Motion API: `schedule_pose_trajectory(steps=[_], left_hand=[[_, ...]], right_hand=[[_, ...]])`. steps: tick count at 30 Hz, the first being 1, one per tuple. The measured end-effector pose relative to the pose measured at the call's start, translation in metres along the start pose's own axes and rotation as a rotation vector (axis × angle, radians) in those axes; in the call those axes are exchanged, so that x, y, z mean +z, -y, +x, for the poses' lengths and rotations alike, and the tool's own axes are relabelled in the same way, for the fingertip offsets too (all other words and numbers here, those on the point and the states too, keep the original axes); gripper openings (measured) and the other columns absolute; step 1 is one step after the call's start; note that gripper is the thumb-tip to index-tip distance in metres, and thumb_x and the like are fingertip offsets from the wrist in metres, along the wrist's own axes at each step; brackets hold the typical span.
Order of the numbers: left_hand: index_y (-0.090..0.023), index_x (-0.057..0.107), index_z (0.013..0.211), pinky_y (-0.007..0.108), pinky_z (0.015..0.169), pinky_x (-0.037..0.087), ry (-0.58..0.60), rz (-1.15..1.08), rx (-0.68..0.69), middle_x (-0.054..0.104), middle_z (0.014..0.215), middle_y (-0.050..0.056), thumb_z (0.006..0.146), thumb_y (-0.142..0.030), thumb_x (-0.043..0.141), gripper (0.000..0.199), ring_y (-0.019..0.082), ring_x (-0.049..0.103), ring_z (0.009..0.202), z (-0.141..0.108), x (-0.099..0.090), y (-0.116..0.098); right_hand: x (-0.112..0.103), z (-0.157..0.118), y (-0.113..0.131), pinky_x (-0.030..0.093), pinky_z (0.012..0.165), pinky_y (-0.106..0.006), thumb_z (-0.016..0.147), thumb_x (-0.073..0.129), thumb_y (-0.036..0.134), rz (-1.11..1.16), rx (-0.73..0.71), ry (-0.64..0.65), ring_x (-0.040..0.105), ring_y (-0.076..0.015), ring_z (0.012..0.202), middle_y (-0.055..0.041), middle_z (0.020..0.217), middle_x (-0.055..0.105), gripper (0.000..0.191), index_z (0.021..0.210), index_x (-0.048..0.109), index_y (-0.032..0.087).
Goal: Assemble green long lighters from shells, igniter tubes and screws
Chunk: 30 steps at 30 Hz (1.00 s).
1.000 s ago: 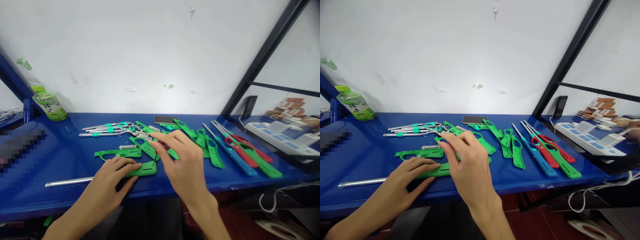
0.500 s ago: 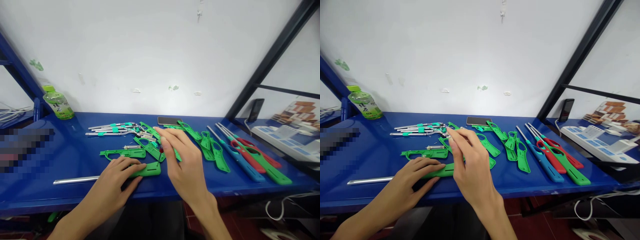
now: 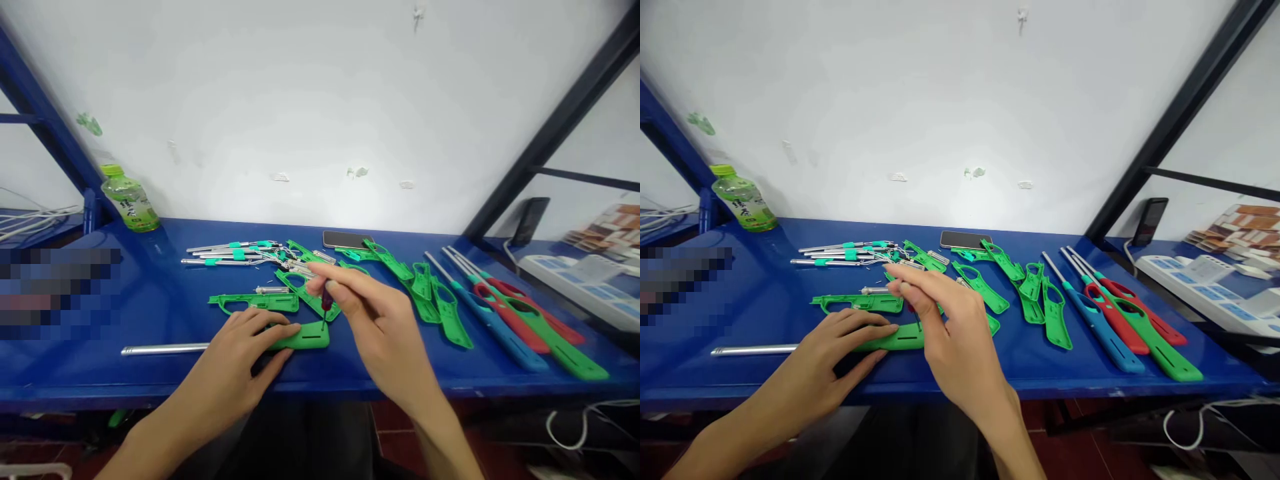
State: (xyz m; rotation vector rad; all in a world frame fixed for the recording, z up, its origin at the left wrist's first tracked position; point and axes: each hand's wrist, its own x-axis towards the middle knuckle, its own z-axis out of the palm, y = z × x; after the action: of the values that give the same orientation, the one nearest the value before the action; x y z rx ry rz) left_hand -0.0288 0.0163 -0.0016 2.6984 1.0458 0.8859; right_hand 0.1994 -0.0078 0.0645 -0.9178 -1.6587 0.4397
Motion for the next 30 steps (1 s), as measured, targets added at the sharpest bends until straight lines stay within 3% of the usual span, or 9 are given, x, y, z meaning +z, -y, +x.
schedule_pose_trajectory(steps=[3,8,14,19,21,24,26,30], left_hand=[[-0.033,0.069,0.133,0.047,0.101,0.049,0.002,-0.001,0.004,0.076,0.128,0.001,0.11,-0.027,0.06,0.026,0.026,0.07,0.118,-0.001,0.001,0.002],[-0.035,0.069,0.133,0.046,0.1,0.05,-0.001,-0.003,0.007,0.076,0.128,0.0,0.109,-0.026,0.061,0.026,0.026,0.07,0.118,-0.002,0.0,0.002],[-0.035,0.068,0.135,0.044,0.1,0.05,-0.005,-0.017,0.004,0.075,0.127,-0.001,0.11,-0.026,0.061,0.028,0.024,0.069,0.115,-0.002,0.0,0.0],[-0.037,0.066,0.137,0.045,0.101,0.049,0.019,-0.022,-0.015,0.074,0.13,-0.002,0.11,-0.025,0.06,0.03,0.024,0.068,0.118,-0.003,0.0,0.002],[-0.037,0.066,0.139,0.045,0.101,0.049,0.018,-0.018,-0.01,0.074,0.129,-0.002,0.11,-0.026,0.06,0.031,0.024,0.068,0.117,-0.003,0.0,0.002],[-0.037,0.066,0.138,0.045,0.1,0.05,0.005,-0.015,-0.001,0.075,0.128,-0.001,0.111,-0.027,0.06,0.03,0.024,0.069,0.116,-0.002,-0.001,0.001],[-0.037,0.067,0.137,0.045,0.1,0.05,0.006,-0.015,0.0,0.075,0.128,-0.001,0.11,-0.027,0.06,0.029,0.024,0.069,0.116,-0.003,0.0,0.001],[-0.038,0.067,0.136,0.047,0.1,0.051,0.011,0.0,0.001,0.075,0.131,-0.001,0.11,-0.027,0.06,0.029,0.026,0.069,0.119,-0.003,0.001,0.003]], right_hand=[[0.0,-0.002,0.005,0.058,0.087,-0.027,0.111,0.06,0.016,-0.009,0.006,0.047,0.075,-0.0138,0.097,0.0017,0.11,0.082,0.029,0.127,0.08,0.029],[0.009,-0.001,0.004,0.058,0.077,-0.03,0.102,0.078,0.023,-0.18,0.016,-0.129,0.069,-0.0143,0.08,0.0,0.094,0.071,0.011,0.11,0.085,0.026],[-0.003,-0.002,0.005,0.059,0.096,-0.031,0.112,0.058,0.019,-0.115,0.024,-0.022,0.075,-0.0154,0.109,-0.001,0.119,0.081,0.03,0.134,0.077,0.028],[-0.002,-0.003,0.004,0.058,0.073,-0.029,0.1,0.08,0.024,-0.197,0.087,-0.166,0.068,-0.0147,0.079,0.0025,0.092,0.073,0.01,0.104,0.084,0.032],[-0.002,-0.002,0.004,0.058,0.072,-0.03,0.099,0.081,0.028,-0.268,0.074,-0.193,0.066,-0.0156,0.077,0.001,0.09,0.07,0.006,0.103,0.085,0.031],[-0.006,-0.003,0.006,0.059,0.092,-0.032,0.111,0.064,0.028,-0.24,0.032,-0.071,0.074,-0.018,0.103,-0.0034,0.113,0.077,0.025,0.131,0.079,0.028],[-0.009,-0.004,0.009,0.057,0.101,-0.031,0.115,0.053,0.023,-0.162,0.016,0.027,0.074,-0.0164,0.115,-0.0024,0.123,0.08,0.033,0.139,0.075,0.027],[-0.003,-0.005,0.012,0.056,0.081,-0.027,0.109,0.065,0.02,-0.189,0.025,0.0,0.074,-0.0138,0.092,0.0016,0.1,0.078,0.021,0.116,0.083,0.029]])
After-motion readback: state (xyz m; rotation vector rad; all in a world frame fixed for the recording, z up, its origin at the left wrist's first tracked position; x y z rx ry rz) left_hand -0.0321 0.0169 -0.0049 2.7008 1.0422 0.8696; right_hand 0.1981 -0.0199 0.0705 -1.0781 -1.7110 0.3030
